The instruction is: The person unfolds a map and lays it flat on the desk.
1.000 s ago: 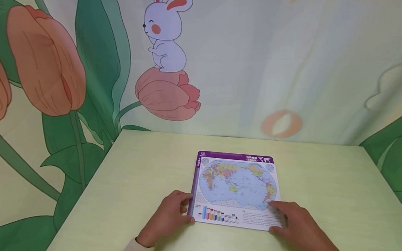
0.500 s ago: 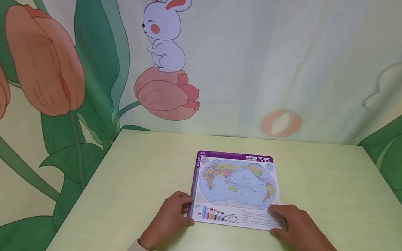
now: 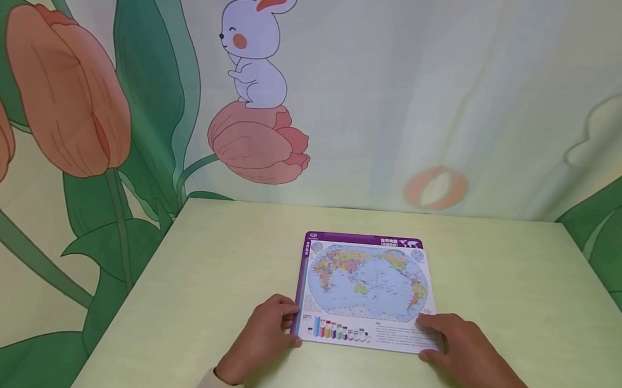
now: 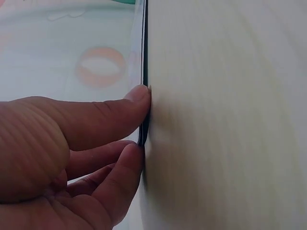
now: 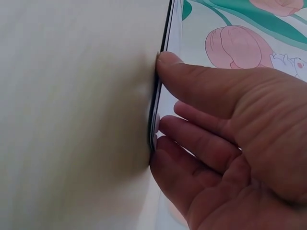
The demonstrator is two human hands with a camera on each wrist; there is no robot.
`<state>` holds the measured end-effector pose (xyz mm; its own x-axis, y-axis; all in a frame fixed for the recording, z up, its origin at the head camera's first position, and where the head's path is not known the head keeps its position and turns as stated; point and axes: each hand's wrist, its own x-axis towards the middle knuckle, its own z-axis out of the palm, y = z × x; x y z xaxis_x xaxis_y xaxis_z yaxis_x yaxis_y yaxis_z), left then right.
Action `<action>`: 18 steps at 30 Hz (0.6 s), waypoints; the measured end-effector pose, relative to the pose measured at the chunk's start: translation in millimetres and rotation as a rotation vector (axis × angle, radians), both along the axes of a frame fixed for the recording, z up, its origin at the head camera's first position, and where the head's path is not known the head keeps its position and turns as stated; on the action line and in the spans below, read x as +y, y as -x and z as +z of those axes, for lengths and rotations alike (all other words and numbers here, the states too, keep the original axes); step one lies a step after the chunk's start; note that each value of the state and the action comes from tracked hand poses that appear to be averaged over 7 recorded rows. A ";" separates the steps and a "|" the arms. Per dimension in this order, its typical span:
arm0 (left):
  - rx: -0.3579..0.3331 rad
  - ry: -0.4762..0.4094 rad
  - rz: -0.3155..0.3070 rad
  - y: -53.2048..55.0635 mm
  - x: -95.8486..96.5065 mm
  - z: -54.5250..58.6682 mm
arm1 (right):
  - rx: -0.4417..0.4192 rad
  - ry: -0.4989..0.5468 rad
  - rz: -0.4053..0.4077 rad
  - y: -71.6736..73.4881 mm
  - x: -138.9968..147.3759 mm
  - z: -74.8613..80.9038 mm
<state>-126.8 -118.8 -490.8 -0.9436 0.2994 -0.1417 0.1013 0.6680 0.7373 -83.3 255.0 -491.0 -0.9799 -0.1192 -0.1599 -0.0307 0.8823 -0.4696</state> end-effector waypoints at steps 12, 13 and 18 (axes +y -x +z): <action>0.011 -0.055 -0.099 8.4 -8.6 -5.5 | 0.117 0.021 0.001 -4.4 -2.0 -0.7; 0.012 -0.053 -0.102 7.3 -8.1 -6.1 | 0.127 0.026 0.006 -3.2 -1.2 -0.8; 0.009 -0.051 -0.117 -0.5 -3.7 -7.7 | 0.183 0.025 0.025 3.9 1.8 -0.8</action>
<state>-126.3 -122.5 -498.5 -0.9030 0.4139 -0.1154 0.1829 0.6132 0.7684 -87.2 256.8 -491.8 -0.9891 -0.1453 0.0239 -0.1390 0.8682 -0.4764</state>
